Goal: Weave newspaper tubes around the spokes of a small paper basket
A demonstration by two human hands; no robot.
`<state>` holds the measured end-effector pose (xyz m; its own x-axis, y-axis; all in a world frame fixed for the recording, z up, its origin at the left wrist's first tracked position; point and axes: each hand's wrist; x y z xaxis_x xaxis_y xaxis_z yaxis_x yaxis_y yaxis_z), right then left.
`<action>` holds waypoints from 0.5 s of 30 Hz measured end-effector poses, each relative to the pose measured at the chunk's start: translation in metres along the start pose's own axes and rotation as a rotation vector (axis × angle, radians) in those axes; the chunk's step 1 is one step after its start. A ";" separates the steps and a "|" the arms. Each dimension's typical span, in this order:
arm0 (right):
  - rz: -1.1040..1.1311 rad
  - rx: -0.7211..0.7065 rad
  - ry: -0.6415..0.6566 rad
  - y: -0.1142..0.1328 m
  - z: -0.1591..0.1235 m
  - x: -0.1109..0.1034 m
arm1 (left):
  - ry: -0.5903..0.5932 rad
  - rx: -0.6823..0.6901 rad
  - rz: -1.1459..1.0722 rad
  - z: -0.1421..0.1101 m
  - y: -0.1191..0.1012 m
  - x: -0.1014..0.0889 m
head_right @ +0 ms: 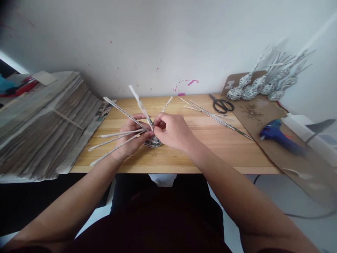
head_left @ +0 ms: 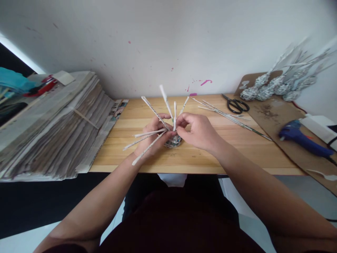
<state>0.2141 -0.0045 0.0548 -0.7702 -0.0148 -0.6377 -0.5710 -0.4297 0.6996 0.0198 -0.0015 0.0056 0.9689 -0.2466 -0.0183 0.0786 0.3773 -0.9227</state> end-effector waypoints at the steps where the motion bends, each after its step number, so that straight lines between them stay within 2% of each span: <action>1: 0.050 0.040 0.002 -0.003 0.000 0.001 | -0.004 0.000 -0.018 0.000 -0.001 0.000; 8: 0.583 0.279 0.136 -0.025 0.001 0.002 | -0.022 0.067 0.174 -0.004 -0.009 0.001; 11: 0.689 0.393 0.170 -0.026 -0.001 0.001 | -0.017 0.100 0.248 -0.005 -0.007 -0.001; 15: 0.712 0.401 0.167 -0.023 -0.005 0.001 | -0.023 0.213 0.374 -0.004 -0.004 -0.002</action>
<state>0.2277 0.0007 0.0368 -0.9510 -0.3087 -0.0167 -0.0457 0.0870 0.9952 0.0164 -0.0063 0.0077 0.9447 -0.0386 -0.3256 -0.2348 0.6136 -0.7539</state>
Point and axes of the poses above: each hand's wrist, its own z-axis towards the middle knuckle, its own x-axis out of the palm, y = z × x, and after that the axes turned 7 degrees about -z, right-handed
